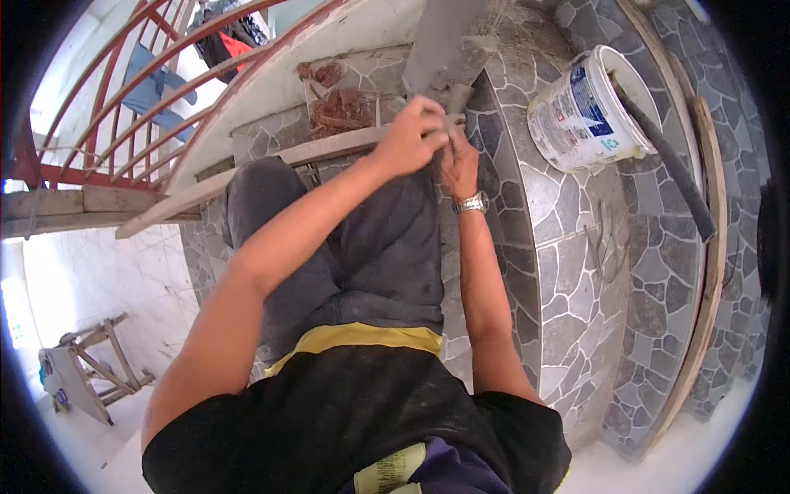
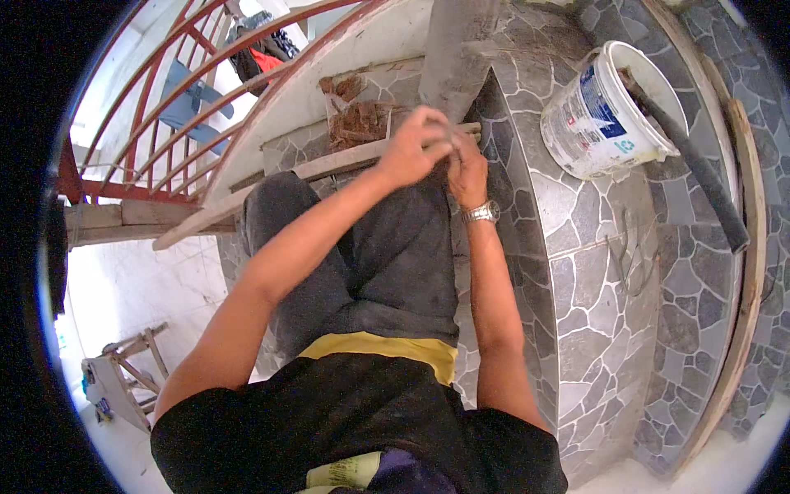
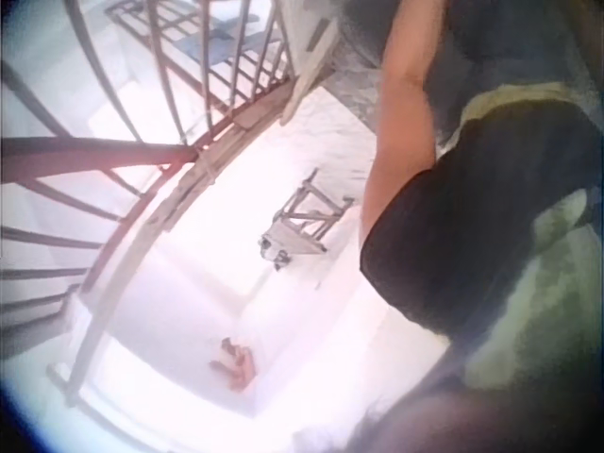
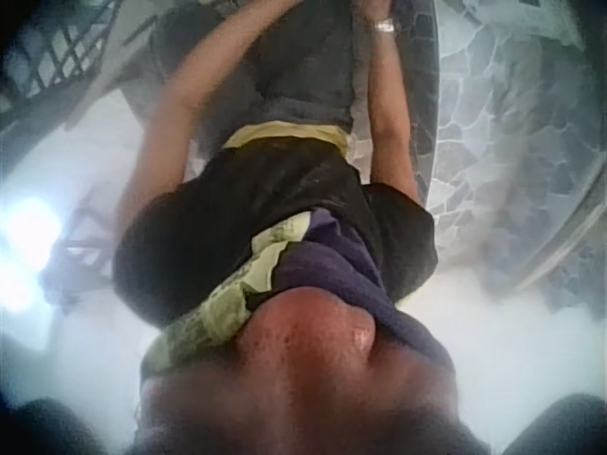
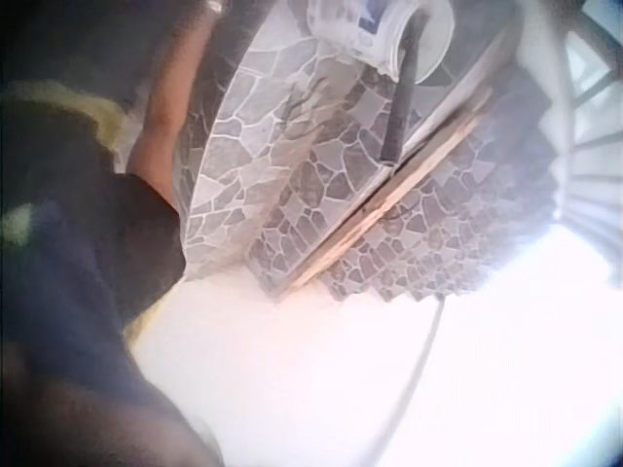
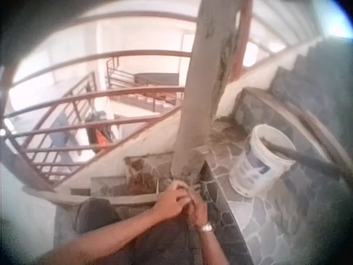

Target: The person applies a grey substance to the side of a tiled staircase by hand. They position a wooden board against the stairs and secure it with a wire before smoothing the material with their fingers.

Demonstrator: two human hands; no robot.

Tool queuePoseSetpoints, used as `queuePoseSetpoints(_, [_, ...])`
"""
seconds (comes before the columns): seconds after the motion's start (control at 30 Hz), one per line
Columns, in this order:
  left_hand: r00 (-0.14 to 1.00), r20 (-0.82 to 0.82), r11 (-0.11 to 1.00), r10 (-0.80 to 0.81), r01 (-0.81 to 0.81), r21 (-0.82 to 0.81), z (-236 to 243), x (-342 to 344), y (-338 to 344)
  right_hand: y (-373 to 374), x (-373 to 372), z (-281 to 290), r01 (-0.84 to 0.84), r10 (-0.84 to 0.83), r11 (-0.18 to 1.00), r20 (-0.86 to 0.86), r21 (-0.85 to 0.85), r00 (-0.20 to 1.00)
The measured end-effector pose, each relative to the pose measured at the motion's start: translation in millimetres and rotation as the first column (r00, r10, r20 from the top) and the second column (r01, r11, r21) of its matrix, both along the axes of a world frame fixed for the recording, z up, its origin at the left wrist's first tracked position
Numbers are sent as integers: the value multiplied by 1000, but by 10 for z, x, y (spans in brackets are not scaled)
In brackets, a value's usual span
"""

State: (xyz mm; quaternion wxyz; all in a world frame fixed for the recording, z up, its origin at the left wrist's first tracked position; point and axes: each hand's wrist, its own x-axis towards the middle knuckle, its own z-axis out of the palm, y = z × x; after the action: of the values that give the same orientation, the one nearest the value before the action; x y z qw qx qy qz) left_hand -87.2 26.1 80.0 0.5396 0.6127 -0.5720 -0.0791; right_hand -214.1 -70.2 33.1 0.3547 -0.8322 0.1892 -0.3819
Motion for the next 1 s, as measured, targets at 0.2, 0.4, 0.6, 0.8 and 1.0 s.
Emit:
queuePoseSetpoints(0.2, [952,190,860,238,-298,414,-412,673,-295,-22,204,104,-52,27,979,129,195,991])
queuePoseSetpoints(0.4, [909,405,809,97,-309,500,-712,485,-277,80,278,168,-249,-77,767,470,591,879])
queuePoseSetpoints(0.6, [854,500,815,143,-388,431,-829,499,-209,463,308,146,56,-217,786,190,616,957])
queuePoseSetpoints(0.8, [924,365,833,114,-289,471,-742,512,-383,395,132,296,114,-165,852,55,512,985])
queuePoseSetpoints(1.0, [994,-23,781,-104,97,617,-981,1236,-563,378,-52,133,-79,-215,714,325,695,921])
